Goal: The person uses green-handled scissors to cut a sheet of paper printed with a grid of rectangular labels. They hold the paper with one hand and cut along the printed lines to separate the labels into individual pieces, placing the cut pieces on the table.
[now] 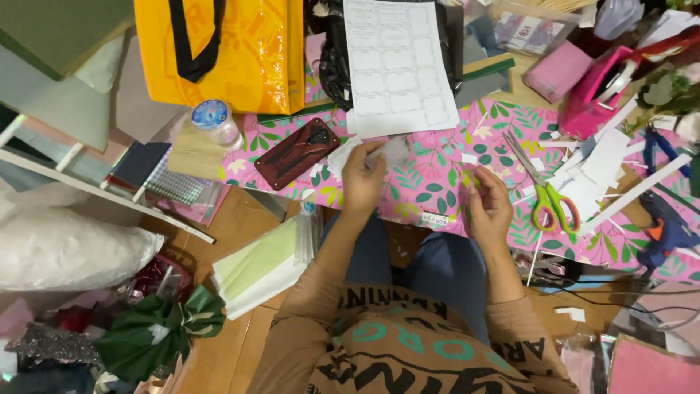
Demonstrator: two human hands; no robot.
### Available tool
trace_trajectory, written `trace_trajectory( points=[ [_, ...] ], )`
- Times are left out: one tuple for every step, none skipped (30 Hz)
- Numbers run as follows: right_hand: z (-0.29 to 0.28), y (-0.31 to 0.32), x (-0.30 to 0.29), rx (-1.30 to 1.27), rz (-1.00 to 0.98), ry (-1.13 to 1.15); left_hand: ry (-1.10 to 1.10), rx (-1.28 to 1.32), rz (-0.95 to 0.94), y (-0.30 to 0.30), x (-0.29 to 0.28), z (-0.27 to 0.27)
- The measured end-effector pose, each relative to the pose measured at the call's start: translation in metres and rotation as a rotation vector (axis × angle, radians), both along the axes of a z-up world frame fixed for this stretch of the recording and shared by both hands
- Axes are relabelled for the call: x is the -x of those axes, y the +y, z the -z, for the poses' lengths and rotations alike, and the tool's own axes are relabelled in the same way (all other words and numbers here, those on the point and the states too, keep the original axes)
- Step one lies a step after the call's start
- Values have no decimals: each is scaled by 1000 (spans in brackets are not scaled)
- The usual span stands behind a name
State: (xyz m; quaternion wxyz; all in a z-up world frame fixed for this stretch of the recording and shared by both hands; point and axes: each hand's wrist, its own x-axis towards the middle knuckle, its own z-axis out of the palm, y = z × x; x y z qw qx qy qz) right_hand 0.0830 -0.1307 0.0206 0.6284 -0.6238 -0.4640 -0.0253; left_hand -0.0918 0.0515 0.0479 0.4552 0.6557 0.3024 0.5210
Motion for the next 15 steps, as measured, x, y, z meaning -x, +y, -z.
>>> trace_trajectory(
  points=[
    [-1,1,1,-1,-8,-1,-1,-1,-8,10,8,2],
    [-2,0,3,8,-2,-1,36,18,-65,19,16,5],
    [-3,0,4,16,4,-2,73,36,-122,28,24,7],
    [-7,0,7,14,2,-2,73,34,-124,33,26,8],
    [-10,-1,9,29,9,-5,108,61,-129,37,28,10],
    [-14,-2,11,44,18,-9,143,88,-132,41,30,11],
    [-14,-1,11,42,18,-9,142,85,-132,46,30,19],
    [-13,-1,10,44,23,-10,182,15,-141,51,31,27],
    [-12,-2,10,47,27,-11,221,-56,-150,55,31,36],
    [-13,-2,10,46,29,-11,221,-56,-147,55,31,37],
    [-13,-2,10,48,28,-13,314,-167,-199,54,31,37],
    [-13,-2,10,50,27,-14,407,-278,-251,54,31,39],
    [-14,-2,10,50,29,-14,407,-278,-249,55,30,41],
    [-14,-1,11,47,29,-9,507,-373,-329,56,31,44],
    [-15,-1,12,44,29,-4,607,-468,-409,56,31,46]
  ],
)
